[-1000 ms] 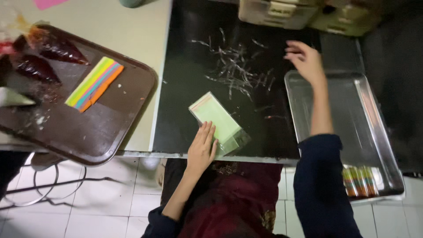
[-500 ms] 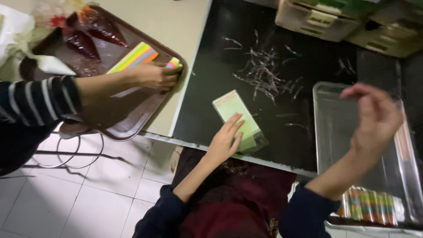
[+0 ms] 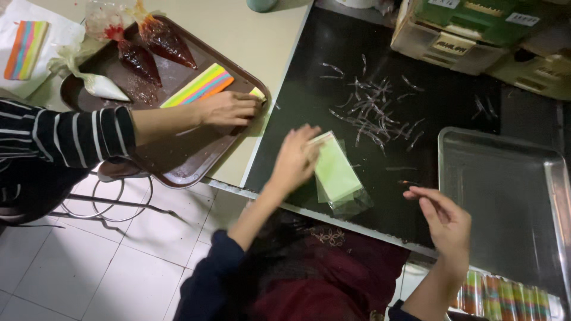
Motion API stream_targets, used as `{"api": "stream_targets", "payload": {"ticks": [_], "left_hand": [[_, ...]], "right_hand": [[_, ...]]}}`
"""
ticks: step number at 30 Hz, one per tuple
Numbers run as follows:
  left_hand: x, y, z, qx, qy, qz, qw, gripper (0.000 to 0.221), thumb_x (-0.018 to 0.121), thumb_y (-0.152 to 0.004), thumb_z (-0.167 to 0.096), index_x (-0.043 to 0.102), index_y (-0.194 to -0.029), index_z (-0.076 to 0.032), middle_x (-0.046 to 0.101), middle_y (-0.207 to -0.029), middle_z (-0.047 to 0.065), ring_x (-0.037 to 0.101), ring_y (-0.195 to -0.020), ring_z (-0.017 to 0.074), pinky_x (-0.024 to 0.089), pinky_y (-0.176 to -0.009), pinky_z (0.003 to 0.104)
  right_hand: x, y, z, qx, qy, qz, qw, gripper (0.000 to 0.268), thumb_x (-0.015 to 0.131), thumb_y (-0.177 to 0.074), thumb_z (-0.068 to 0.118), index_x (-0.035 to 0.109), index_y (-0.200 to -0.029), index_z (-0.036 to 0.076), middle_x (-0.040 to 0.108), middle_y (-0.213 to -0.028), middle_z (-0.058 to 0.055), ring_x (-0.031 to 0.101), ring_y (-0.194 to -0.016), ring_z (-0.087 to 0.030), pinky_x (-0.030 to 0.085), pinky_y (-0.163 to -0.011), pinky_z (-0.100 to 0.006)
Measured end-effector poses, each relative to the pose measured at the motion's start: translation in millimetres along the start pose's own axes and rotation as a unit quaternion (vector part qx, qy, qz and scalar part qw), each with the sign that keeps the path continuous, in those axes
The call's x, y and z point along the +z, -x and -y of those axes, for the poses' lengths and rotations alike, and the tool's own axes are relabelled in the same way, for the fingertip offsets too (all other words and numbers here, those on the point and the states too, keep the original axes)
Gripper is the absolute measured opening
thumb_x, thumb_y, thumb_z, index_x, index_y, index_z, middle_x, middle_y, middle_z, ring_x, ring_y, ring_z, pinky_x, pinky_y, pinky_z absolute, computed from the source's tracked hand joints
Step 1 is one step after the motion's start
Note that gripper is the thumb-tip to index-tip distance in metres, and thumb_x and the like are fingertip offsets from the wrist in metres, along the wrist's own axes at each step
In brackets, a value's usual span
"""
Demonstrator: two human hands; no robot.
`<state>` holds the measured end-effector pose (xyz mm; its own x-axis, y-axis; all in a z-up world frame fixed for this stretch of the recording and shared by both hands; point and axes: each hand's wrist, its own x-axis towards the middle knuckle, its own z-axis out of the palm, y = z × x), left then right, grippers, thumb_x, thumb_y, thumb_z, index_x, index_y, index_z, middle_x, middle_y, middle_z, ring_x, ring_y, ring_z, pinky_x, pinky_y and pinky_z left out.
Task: The person places multi-colored rolls into individual plastic sleeves and then arranges them on a metal tray by hand.
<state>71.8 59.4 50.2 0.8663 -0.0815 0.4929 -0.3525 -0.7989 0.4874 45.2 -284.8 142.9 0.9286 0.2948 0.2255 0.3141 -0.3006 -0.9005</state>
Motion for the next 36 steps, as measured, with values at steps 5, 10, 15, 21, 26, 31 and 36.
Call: {"api": "stream_targets", "payload": {"ticks": [5,10,15,21,26,31,36], "left_hand": [[-44,-71,80,0.002,-0.086,-0.089,0.992,0.005,0.057,-0.090,0.002,0.055,-0.092,-0.001,0.054,-0.089,0.019,0.053,-0.079,0.0365,0.043,-0.065,0.047],[-82,-117,141,-0.224,-0.217,0.158,0.937,0.026,0.060,-0.091,-0.018,0.072,-0.109,-0.004,0.071,-0.109,0.018,0.069,-0.099,0.0384,0.057,-0.078,0.049],[-107,-143,139,-0.331,-0.216,0.440,0.806,0.053,0.053,-0.080,-0.033,0.070,-0.124,-0.009,0.068,-0.129,0.018,0.064,-0.118,0.0377,0.052,-0.097,0.046],[-98,-131,142,-0.304,-0.244,0.528,0.755,0.050,0.052,-0.092,-0.031,0.064,-0.134,-0.008,0.066,-0.129,0.015,0.063,-0.115,0.0361,0.055,-0.092,0.047],[-58,-104,187,-0.346,-0.239,0.313,0.851,0.048,0.076,-0.083,-0.028,0.064,-0.123,-0.003,0.070,-0.114,0.013,0.069,-0.102,0.0320,0.059,-0.078,0.046],[-96,-100,169,-0.430,-0.056,0.271,0.859,0.030,0.048,-0.091,-0.029,0.064,-0.093,-0.004,0.067,-0.090,0.013,0.064,-0.085,0.0248,0.051,-0.071,0.035],[-130,-78,123,-0.427,0.264,0.101,0.859,0.019,0.057,-0.087,-0.023,0.070,-0.097,-0.013,0.067,-0.087,-0.002,0.061,-0.078,0.0086,0.045,-0.065,0.025]], "right_hand": [[4,20,11,0.070,-0.013,-0.025,0.997,0.022,0.057,-0.103,0.008,0.071,-0.118,0.001,0.075,-0.111,-0.014,0.072,-0.109,-0.023,0.055,-0.108,-0.035],[3,32,0,0.106,-0.012,-0.037,0.994,0.023,0.057,-0.102,0.008,0.071,-0.118,0.001,0.076,-0.111,-0.013,0.072,-0.109,-0.022,0.053,-0.109,-0.034],[-3,42,-20,0.104,-0.048,-0.049,0.992,0.023,0.056,-0.102,0.005,0.071,-0.119,-0.002,0.076,-0.110,-0.015,0.072,-0.107,-0.024,0.055,-0.106,-0.035],[-3,48,-20,0.137,-0.024,-0.056,0.989,0.025,0.056,-0.103,0.011,0.071,-0.120,0.000,0.076,-0.110,-0.014,0.071,-0.108,-0.022,0.054,-0.108,-0.035],[-3,55,-37,0.124,-0.034,-0.054,0.990,0.025,0.055,-0.104,0.010,0.071,-0.120,0.001,0.076,-0.110,-0.014,0.072,-0.108,-0.023,0.055,-0.107,-0.035],[0,56,-29,0.130,-0.036,-0.060,0.989,0.025,0.054,-0.104,0.006,0.071,-0.119,-0.003,0.076,-0.109,-0.016,0.073,-0.105,-0.024,0.056,-0.104,-0.035],[9,43,-26,0.135,-0.049,-0.053,0.988,0.025,0.053,-0.103,0.007,0.071,-0.118,-0.002,0.076,-0.109,-0.016,0.073,-0.106,-0.025,0.056,-0.105,-0.036]]}}
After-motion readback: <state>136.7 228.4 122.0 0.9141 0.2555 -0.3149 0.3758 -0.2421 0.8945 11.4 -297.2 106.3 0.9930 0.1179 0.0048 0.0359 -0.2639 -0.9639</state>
